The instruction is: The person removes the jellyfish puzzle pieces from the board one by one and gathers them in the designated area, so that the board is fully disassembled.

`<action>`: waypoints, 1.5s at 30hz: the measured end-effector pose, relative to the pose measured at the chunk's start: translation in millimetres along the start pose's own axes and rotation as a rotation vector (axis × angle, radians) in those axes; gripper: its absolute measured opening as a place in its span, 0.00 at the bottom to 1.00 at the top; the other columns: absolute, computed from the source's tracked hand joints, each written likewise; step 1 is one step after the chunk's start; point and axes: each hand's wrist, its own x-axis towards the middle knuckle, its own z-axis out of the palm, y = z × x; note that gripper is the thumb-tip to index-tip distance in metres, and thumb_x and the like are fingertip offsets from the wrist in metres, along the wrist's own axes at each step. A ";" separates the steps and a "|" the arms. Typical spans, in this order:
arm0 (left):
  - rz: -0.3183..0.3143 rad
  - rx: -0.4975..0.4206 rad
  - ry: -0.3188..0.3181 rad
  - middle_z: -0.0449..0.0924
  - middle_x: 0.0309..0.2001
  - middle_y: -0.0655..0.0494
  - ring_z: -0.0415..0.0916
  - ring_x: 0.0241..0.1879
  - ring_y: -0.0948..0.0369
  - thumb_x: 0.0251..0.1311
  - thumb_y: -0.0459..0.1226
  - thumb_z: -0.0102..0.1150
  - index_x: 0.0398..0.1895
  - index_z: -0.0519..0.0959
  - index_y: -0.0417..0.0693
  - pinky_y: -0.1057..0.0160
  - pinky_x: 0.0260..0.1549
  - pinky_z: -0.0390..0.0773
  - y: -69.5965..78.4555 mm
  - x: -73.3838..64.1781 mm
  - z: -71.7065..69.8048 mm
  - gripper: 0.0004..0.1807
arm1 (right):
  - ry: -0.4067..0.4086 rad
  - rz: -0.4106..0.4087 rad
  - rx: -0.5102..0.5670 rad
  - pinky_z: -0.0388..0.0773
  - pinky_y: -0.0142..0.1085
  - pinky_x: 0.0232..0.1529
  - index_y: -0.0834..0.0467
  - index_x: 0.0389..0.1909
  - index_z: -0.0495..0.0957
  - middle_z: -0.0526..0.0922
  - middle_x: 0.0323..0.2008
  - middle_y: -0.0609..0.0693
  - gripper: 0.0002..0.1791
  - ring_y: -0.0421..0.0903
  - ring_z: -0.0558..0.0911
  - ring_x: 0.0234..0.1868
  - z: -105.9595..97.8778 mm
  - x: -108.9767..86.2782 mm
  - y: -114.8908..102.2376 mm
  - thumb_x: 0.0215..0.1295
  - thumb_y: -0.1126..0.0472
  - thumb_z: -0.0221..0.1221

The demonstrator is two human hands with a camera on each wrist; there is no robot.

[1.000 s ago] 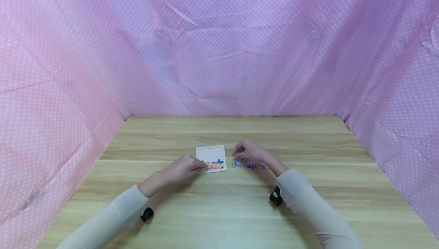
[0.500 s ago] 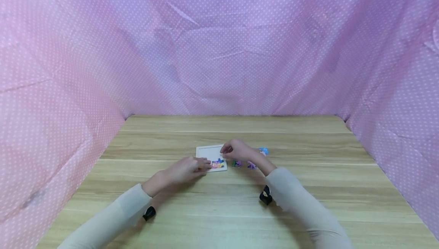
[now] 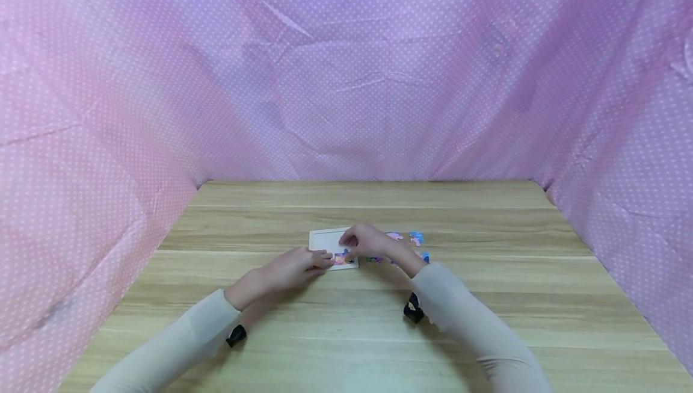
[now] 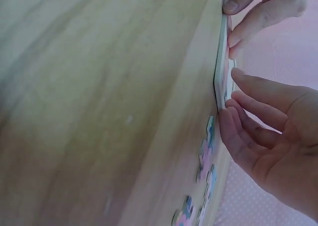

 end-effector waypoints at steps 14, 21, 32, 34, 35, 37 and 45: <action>0.040 0.041 0.017 0.84 0.58 0.46 0.84 0.53 0.57 0.72 0.32 0.56 0.55 0.85 0.42 0.58 0.50 0.84 3.4 1.1 -1.4 0.14 | -0.033 0.009 -0.069 0.78 0.28 0.42 0.64 0.46 0.84 0.86 0.39 0.53 0.14 0.43 0.81 0.39 0.3 3.0 -7.3 0.59 0.67 0.71; 0.014 0.033 0.016 0.83 0.59 0.46 0.85 0.52 0.57 0.73 0.32 0.57 0.57 0.84 0.43 0.58 0.49 0.85 2.9 2.4 -0.9 0.14 | -0.046 -0.008 -0.034 0.73 0.28 0.38 0.65 0.46 0.83 0.82 0.35 0.54 0.13 0.40 0.74 0.34 -2.1 0.4 -5.7 0.61 0.68 0.69; -0.013 0.036 0.004 0.84 0.58 0.46 0.85 0.53 0.54 0.72 0.33 0.58 0.56 0.85 0.45 0.56 0.50 0.85 2.9 2.7 -0.2 0.14 | 0.012 0.011 0.058 0.82 0.36 0.46 0.63 0.43 0.85 0.87 0.42 0.55 0.06 0.44 0.83 0.42 -5.9 -6.2 0.2 0.66 0.69 0.65; -0.019 0.047 0.002 0.84 0.58 0.46 0.85 0.54 0.53 0.72 0.33 0.58 0.56 0.85 0.45 0.55 0.50 0.84 3.1 2.9 -0.1 0.14 | 0.020 -0.001 0.073 0.83 0.37 0.48 0.64 0.44 0.84 0.87 0.42 0.56 0.07 0.46 0.84 0.43 -8.0 -8.2 1.6 0.67 0.69 0.64; -0.022 0.049 0.001 0.84 0.58 0.46 0.84 0.54 0.53 0.72 0.33 0.58 0.56 0.85 0.45 0.55 0.51 0.84 3.1 3.1 0.0 0.14 | 0.025 -0.006 0.078 0.83 0.38 0.48 0.65 0.44 0.84 0.87 0.42 0.56 0.07 0.46 0.84 0.43 -9.0 -9.3 2.5 0.67 0.69 0.64; -0.033 0.048 -0.009 0.83 0.60 0.47 0.83 0.57 0.52 0.73 0.33 0.57 0.57 0.84 0.45 0.53 0.54 0.83 3.4 3.2 -0.3 0.14 | 0.036 -0.022 0.087 0.83 0.38 0.49 0.67 0.45 0.84 0.87 0.40 0.57 0.08 0.46 0.85 0.43 -10.9 -11.5 5.4 0.67 0.70 0.63; 0.000 0.086 -0.016 0.82 0.60 0.44 0.81 0.59 0.50 0.74 0.32 0.55 0.59 0.83 0.44 0.52 0.57 0.81 6.4 1.4 -2.1 0.15 | 0.083 -0.008 0.147 0.84 0.37 0.48 0.69 0.44 0.83 0.88 0.39 0.59 0.09 0.47 0.86 0.41 -15.3 -25.5 13.5 0.65 0.71 0.64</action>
